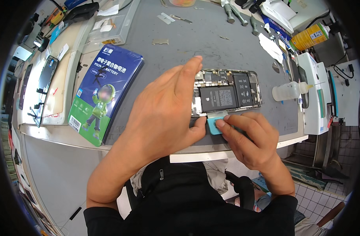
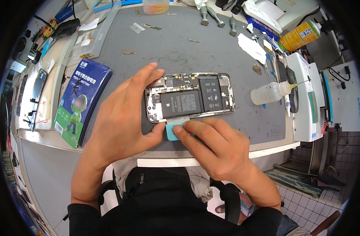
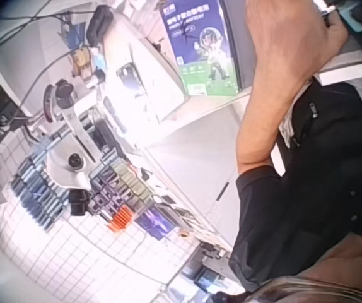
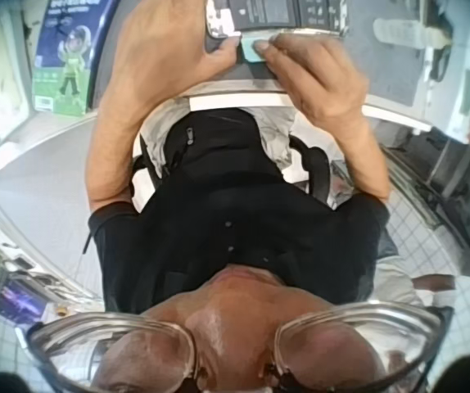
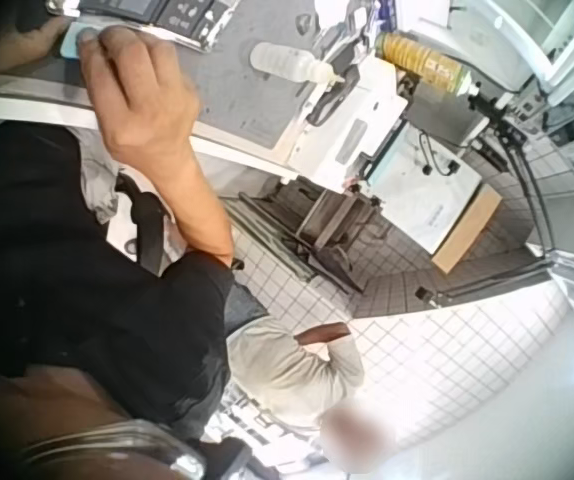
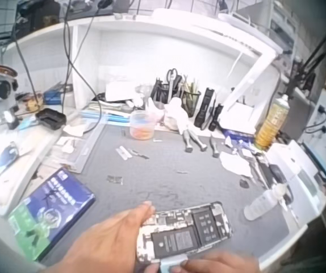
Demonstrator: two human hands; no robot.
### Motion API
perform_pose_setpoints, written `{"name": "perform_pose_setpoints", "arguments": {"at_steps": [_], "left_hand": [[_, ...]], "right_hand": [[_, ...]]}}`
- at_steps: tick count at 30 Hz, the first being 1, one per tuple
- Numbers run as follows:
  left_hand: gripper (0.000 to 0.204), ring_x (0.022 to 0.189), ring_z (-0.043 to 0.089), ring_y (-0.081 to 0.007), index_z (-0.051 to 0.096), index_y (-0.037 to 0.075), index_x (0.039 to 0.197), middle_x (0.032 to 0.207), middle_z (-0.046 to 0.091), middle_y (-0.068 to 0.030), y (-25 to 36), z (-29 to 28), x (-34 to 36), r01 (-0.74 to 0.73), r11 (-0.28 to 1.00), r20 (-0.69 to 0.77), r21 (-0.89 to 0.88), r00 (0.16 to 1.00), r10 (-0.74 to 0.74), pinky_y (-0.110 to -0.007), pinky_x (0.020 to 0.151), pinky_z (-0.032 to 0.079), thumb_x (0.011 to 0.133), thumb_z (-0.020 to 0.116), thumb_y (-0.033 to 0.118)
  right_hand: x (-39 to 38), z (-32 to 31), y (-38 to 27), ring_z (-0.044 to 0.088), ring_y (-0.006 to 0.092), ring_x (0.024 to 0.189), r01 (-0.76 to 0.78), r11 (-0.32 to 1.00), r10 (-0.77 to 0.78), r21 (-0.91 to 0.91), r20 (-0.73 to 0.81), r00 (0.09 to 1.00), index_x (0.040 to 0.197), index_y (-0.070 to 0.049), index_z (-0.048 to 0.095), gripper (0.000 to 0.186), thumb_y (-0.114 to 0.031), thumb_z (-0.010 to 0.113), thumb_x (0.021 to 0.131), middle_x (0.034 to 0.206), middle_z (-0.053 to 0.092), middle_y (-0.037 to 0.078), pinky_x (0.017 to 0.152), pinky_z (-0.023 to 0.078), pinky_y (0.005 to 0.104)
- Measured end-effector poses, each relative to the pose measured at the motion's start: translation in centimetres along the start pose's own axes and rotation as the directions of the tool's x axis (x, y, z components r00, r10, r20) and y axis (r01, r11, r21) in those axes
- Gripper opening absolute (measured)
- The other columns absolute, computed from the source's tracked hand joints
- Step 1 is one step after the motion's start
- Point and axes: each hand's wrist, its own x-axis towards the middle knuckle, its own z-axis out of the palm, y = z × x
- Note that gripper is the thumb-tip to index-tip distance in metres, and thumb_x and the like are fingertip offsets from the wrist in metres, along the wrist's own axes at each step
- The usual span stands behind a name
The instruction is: The person disassembles a smartphone, removes the battery, and retrieves a replacement screen from a shelf. They then apply adhesive to the phone's frame and use a plastic tool to spread it along the edges.
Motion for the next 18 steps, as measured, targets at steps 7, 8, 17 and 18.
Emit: {"name": "perform_pose_setpoints", "arguments": {"at_steps": [7,8,17,18], "left_hand": [[0.09,0.119,0.062,-0.0339,0.038,-0.004,0.147,0.134,0.063,-0.0156,0.0,0.0,0.0,-0.002,1.0,0.0,-0.006,1.0,0.002,-0.04,0.101,0.051,0.067,0.078,0.008],[0.09,0.119,0.062,-0.034,0.038,-0.005,0.147,0.134,0.063,-0.0157,0.0,0.0,0.0,0.0,1.0,0.003,-0.004,1.0,0.0,-0.04,0.101,0.051,0.067,0.078,0.008],[0.089,0.12,0.062,-0.0348,0.039,-0.005,0.146,0.133,0.064,-0.0166,0.1,0.0,0.1,-0.001,1.0,0.002,0.004,1.0,0.001,-0.04,0.101,0.051,0.066,0.078,0.007],[0.089,0.12,0.062,-0.0348,0.039,-0.005,0.146,0.133,0.064,-0.0166,0.1,-0.1,0.0,0.001,1.0,0.003,0.005,1.0,-0.001,-0.04,0.101,0.051,0.066,0.078,0.007]], "right_hand": [[-0.5,0.2,-0.2,0.064,0.0203,0.078,0.021,0.998,-0.021,-0.062,-0.006,1.0,0.106,-0.004,0.078,0.041,-0.006,0.075,0.065,0.1,0.07,0.006,0.059,0.053,0.0274],[-0.7,0.4,-0.1,0.064,0.0188,0.079,0.033,0.996,-0.035,-0.083,-0.024,0.999,0.106,-0.005,0.079,0.041,-0.008,0.073,0.065,0.1,0.07,0.005,0.058,0.052,0.0257],[-1.2,0.8,-0.2,0.062,0.0172,0.08,0.042,0.991,-0.047,-0.124,-0.034,0.998,0.107,-0.006,0.079,0.044,-0.012,0.068,0.065,0.104,0.069,0.004,0.057,0.051,0.0239],[-1.2,0.8,-0.2,0.062,0.0172,0.08,0.04,0.991,-0.044,-0.125,-0.031,0.999,0.108,-0.006,0.079,0.044,-0.012,0.068,0.065,0.104,0.069,0.004,0.057,0.051,0.0239]]}}
